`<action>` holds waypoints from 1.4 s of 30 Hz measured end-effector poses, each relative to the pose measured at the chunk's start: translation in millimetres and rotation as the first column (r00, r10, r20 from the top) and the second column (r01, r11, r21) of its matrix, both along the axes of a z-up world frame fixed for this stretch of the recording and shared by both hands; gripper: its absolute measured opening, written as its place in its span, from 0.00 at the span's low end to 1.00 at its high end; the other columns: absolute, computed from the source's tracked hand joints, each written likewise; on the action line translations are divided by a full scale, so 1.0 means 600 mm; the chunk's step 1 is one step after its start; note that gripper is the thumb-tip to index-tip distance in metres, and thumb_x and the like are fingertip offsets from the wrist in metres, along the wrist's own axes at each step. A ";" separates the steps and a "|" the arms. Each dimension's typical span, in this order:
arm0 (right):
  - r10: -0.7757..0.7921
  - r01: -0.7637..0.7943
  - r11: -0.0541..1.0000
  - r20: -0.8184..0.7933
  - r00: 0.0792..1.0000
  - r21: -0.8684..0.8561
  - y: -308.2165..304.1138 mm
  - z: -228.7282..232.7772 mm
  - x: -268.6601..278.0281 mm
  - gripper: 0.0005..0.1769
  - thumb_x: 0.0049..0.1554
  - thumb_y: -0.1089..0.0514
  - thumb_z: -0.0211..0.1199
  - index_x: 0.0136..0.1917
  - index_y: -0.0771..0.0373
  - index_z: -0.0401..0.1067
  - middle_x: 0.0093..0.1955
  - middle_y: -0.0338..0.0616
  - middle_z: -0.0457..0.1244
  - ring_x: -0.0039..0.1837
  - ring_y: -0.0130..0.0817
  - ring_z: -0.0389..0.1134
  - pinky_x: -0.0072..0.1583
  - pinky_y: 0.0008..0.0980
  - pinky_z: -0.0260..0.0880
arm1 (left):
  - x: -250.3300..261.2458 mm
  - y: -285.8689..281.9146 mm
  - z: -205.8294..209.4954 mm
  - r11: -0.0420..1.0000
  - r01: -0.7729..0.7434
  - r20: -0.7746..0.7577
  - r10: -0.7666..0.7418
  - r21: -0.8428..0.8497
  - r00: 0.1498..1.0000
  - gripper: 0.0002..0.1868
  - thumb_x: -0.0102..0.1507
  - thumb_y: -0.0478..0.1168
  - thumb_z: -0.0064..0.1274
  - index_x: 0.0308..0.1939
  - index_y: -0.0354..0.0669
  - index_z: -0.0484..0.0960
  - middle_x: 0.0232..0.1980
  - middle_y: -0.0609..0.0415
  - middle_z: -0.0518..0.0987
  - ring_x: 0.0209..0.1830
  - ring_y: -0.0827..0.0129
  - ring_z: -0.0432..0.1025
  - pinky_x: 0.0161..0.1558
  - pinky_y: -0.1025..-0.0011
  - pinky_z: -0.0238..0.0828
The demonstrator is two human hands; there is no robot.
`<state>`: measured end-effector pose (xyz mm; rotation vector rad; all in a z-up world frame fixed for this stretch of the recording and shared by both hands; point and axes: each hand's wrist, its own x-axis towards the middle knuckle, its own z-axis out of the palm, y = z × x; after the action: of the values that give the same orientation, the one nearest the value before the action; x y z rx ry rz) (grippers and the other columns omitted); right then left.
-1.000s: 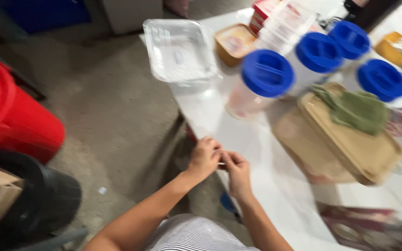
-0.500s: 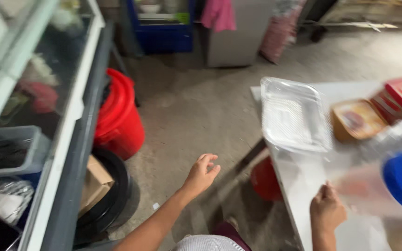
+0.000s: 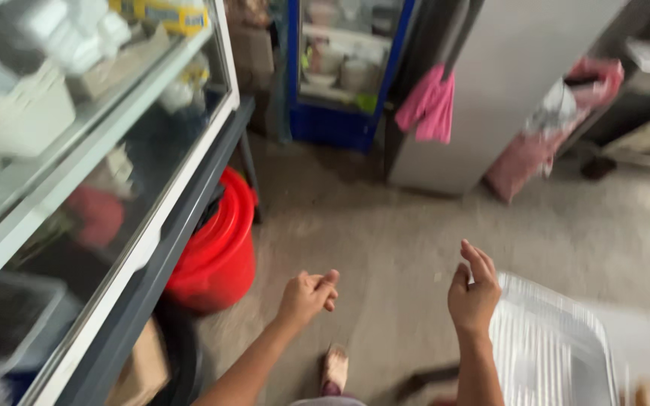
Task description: The person wipes the inside and outside of a beige plastic container with a green cloth, then wipes a blue plastic lid. They open a lasagna box, remove a pasta sheet, and place it in a refrigerator. They continue wiping the blue lid and place it on a white bucket.
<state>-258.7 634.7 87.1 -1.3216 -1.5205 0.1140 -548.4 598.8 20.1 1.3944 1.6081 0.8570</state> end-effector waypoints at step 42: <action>0.872 -0.855 0.442 0.096 0.481 0.272 1.135 0.386 -0.890 0.13 0.61 0.65 0.65 0.60 0.64 0.77 0.48 0.47 0.71 0.45 0.37 0.72 0.48 0.29 0.70 | -0.579 0.921 0.322 0.937 -0.348 -0.769 -0.198 0.033 -0.607 0.39 0.69 0.48 0.31 0.80 0.32 0.41 0.84 0.44 0.37 0.82 0.52 0.31 0.75 0.52 0.19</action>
<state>-792.8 1315.6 318.5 -0.1635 -1.9477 0.5656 -895.6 1151.3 213.5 1.6952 3.0076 -1.6940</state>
